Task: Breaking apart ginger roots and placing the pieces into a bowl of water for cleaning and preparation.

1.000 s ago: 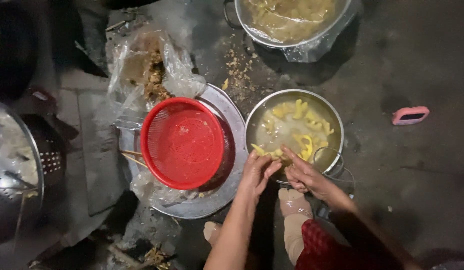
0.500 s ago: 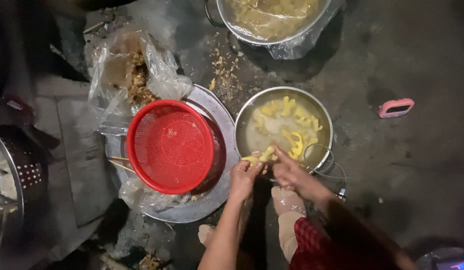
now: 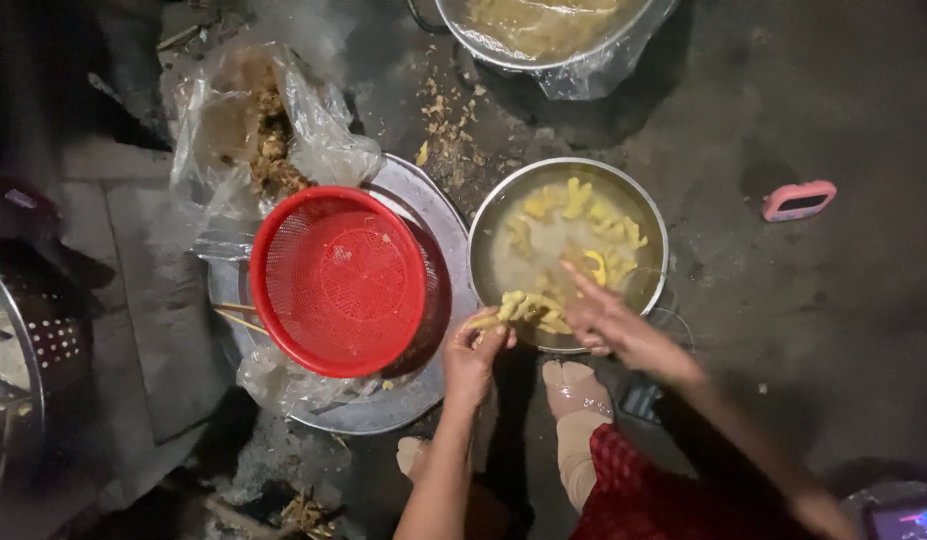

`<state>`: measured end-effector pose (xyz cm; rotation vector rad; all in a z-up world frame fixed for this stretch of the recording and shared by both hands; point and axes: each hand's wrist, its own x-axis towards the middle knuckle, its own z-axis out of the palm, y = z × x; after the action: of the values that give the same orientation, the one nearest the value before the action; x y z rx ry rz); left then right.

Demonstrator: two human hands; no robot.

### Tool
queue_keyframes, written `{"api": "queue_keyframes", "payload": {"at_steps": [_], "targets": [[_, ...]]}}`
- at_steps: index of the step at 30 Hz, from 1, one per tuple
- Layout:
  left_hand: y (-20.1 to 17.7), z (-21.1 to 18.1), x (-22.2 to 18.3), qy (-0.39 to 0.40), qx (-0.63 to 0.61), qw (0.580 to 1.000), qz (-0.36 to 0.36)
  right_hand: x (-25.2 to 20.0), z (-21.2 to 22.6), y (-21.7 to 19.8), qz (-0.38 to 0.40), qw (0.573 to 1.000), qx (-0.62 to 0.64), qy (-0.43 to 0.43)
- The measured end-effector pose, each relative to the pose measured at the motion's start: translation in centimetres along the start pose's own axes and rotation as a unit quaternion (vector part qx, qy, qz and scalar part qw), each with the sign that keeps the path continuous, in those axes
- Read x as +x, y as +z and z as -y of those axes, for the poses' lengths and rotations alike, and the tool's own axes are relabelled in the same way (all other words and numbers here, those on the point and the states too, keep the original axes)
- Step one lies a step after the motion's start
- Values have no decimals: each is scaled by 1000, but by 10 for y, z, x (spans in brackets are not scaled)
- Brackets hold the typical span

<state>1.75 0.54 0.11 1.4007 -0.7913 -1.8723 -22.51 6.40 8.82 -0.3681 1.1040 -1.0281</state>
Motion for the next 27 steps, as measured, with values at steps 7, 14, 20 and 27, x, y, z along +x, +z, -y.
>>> {"api": "queue_keyframes", "payload": {"at_steps": [7, 14, 20, 27], "targets": [[32, -31, -16, 53, 19, 998, 21, 13, -12, 39, 59, 997, 12, -46], [16, -33, -13, -137, -145, 978, 68, 30, -88, -1, 62, 997, 22, -45], [9, -27, -6, -233, -136, 960, 69, 25, -50, 10, 77, 996, -26, -33], [14, -41, -3, -248, -105, 961, 61, 22, -59, 4, 98, 994, 22, -48]]}}
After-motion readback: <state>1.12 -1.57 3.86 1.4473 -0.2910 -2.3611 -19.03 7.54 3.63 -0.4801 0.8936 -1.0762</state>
